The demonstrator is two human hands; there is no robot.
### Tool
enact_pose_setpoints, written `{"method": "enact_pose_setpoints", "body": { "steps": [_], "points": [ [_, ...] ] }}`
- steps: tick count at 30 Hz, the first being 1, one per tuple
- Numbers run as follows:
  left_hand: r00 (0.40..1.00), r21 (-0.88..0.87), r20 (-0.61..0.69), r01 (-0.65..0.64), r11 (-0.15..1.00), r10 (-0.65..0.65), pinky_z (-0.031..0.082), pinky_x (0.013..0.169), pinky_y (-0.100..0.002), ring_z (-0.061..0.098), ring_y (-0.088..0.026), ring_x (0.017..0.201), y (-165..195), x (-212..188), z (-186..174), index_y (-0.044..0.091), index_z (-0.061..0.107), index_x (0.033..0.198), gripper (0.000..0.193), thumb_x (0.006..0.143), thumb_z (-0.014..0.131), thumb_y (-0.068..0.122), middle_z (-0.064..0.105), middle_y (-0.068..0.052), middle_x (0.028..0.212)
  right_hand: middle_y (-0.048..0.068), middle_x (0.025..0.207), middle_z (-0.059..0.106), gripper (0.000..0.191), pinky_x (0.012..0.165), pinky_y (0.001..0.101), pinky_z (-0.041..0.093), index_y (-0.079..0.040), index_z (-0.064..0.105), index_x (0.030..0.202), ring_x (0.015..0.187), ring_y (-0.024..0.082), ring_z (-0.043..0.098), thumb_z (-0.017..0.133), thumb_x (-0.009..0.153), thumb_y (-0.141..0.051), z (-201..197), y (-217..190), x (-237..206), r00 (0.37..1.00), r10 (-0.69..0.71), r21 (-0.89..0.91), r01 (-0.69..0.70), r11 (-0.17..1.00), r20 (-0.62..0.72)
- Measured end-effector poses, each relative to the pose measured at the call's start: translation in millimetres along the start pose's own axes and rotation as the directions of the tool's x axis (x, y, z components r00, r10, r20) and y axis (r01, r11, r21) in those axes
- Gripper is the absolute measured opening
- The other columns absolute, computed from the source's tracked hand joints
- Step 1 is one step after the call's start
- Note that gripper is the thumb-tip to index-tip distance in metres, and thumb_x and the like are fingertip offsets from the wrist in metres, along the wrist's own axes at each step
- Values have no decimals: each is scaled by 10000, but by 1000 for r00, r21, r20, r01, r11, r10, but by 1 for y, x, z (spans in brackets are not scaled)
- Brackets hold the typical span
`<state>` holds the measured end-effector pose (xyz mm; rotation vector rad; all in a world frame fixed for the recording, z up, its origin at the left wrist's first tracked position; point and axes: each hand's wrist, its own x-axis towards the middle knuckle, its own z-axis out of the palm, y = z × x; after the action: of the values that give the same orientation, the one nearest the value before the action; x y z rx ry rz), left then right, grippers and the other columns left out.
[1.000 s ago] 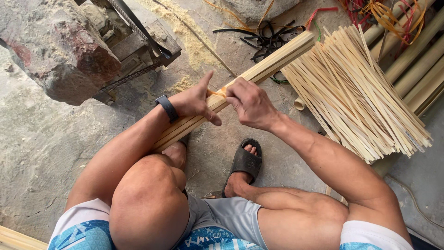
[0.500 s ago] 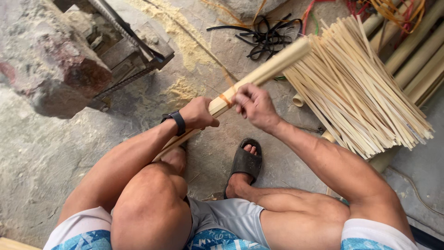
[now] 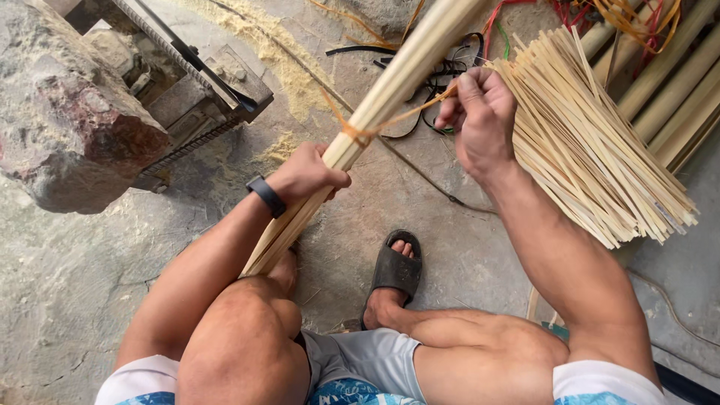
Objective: The person sits on the ground and repeatedly draws thin bamboo strips through a fixed blade on a bench-mounted splitter, sizing the strips and setting finished ones aside. They gather the processed strips, tie the bundle with a rubber band, and resume pulling more strips through the blade.
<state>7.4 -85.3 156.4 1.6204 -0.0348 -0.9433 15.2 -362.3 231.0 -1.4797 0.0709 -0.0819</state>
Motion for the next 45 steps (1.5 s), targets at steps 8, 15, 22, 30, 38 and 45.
{"method": "enact_pose_setpoints", "body": {
  "steps": [8,15,22,30,38,45],
  "points": [
    [987,-12,-85,-136,991,135,603,576,-287,700,-161,631,9,-1,1,-53,650,1100,432,733,775,138,703,-109,787,49,793,690,285,524,267,599,-60,663,972,658,141,697,560,1050,-314,0,23,-13,937,190,105,-229,968,294],
    [981,-122,-96,-182,976,171,598,568,-278,683,-142,645,-1,12,12,-17,607,1153,523,697,821,127,691,-61,806,62,923,686,72,621,282,586,-37,701,1044,741,140,677,726,1007,-93,57,46,-25,898,-290,-541,432,722,331],
    [977,-351,-54,-213,912,208,633,580,-291,685,-152,642,-9,12,9,-24,598,1110,499,722,851,162,680,-49,833,86,826,591,125,499,302,526,-22,552,1063,634,162,576,527,1125,-127,28,79,2,941,-110,-639,299,709,319],
    [876,-365,167,-372,853,453,612,647,-307,684,-159,737,-12,-1,-1,-9,668,1001,301,779,843,93,700,-69,864,105,811,639,108,441,288,571,1,548,1076,569,147,635,505,1029,-87,-68,82,85,766,338,4,-401,916,-547],
    [935,-319,5,-334,887,354,653,672,-332,728,-165,756,-11,3,8,49,648,1011,324,762,826,157,709,-61,880,130,1035,707,434,612,310,679,38,505,1325,883,201,742,588,989,-225,-55,66,79,929,244,-322,-330,887,-280],
    [842,-184,-53,-537,823,537,650,912,-415,735,-212,998,20,-1,41,44,697,1086,357,830,831,253,744,-80,1050,250,1305,565,1002,848,429,614,38,302,1466,1128,338,638,921,746,-281,51,54,-78,869,67,-429,175,886,491]
  ]
}}
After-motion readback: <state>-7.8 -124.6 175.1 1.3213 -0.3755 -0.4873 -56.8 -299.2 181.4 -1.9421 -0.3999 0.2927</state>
